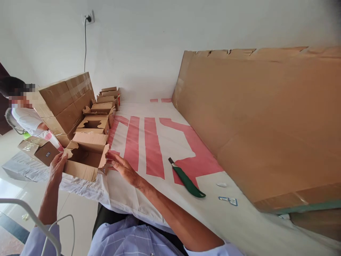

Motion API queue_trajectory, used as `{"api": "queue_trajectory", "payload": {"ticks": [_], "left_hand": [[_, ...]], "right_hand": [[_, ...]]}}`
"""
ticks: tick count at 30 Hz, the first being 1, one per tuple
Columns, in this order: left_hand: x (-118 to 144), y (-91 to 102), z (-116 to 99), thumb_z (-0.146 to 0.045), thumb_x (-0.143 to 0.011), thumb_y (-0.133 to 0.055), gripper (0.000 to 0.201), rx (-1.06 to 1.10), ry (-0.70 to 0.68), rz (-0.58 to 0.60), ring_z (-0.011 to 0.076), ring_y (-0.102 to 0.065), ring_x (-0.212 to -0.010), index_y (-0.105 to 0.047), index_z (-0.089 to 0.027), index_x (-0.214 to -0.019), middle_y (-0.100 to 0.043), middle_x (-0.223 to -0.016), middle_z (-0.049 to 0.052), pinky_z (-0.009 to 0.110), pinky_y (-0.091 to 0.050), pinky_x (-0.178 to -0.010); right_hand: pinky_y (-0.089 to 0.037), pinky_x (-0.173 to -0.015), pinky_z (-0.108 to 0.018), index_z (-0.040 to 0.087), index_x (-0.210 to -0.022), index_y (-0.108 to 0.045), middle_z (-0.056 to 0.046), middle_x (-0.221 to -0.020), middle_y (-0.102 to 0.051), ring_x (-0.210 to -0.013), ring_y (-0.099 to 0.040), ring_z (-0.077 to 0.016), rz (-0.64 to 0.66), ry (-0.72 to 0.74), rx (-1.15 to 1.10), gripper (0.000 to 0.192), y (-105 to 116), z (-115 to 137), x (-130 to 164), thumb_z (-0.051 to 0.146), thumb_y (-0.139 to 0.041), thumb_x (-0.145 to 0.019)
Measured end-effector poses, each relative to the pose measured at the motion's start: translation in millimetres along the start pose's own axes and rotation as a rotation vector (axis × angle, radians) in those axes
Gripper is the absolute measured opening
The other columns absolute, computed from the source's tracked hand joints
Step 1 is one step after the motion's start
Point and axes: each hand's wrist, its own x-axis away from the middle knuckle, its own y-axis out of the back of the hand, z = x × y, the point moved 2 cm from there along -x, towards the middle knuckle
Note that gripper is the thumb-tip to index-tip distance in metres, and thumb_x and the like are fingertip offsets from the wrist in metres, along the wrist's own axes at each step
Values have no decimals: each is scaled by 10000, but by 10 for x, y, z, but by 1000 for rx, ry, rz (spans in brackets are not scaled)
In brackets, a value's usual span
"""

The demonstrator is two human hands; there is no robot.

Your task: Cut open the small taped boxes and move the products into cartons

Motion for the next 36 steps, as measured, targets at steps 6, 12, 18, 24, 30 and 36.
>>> {"api": "queue_trajectory", "payload": {"ticks": [6,12,18,24,30,36], "left_hand": [[-6,-80,226,-541,-573,-963,747,15,60,-13,238,-725,-999,-708,-217,-1197,-733,-1177,101,303,-593,-759],[41,-91,306,-630,-659,-908,724,19,73,107,213,-698,-1019,-707,-241,-1235,-695,-1302,91,284,-629,-739],[-98,-152,203,-718,-567,-895,732,-6,95,91,209,-674,-910,-723,-202,-1057,-685,-991,38,304,-617,-713],[-198,-201,139,-743,-518,-896,722,-51,94,93,199,-665,-834,-688,-217,-966,-657,-916,16,296,-593,-664],[-228,-238,173,-811,-520,-868,743,-92,70,91,208,-669,-831,-677,-217,-925,-634,-861,7,301,-590,-661],[-240,-249,138,-836,-522,-854,775,-118,83,107,212,-674,-845,-691,-213,-955,-654,-908,23,295,-578,-656]], "right_hand": [[-562,-1134,-543,279,-1501,-634,-124,-1474,-712,-1362,-685,-305,-8,-47,49,613,163,-184,-163,567,-674,-961],[-567,-1127,-576,265,-1377,-720,-123,-1469,-716,-1313,-713,-319,-94,-23,67,468,300,-145,-162,476,-687,-961],[-539,-1182,-499,260,-1371,-736,-68,-1429,-742,-1386,-652,-278,-20,7,84,415,134,-15,-442,374,-642,-983],[-531,-1158,-455,247,-1265,-775,-55,-1290,-794,-1296,-694,-268,-65,103,169,322,192,12,-649,315,-642,-980],[-614,-879,-379,208,-1058,-776,-39,-987,-796,-949,-742,-224,-208,21,276,160,316,-385,-634,266,-735,-914],[-589,-820,-335,175,-831,-719,9,-833,-700,-835,-680,-175,-238,24,311,233,148,-591,-648,321,-898,-797]]}}
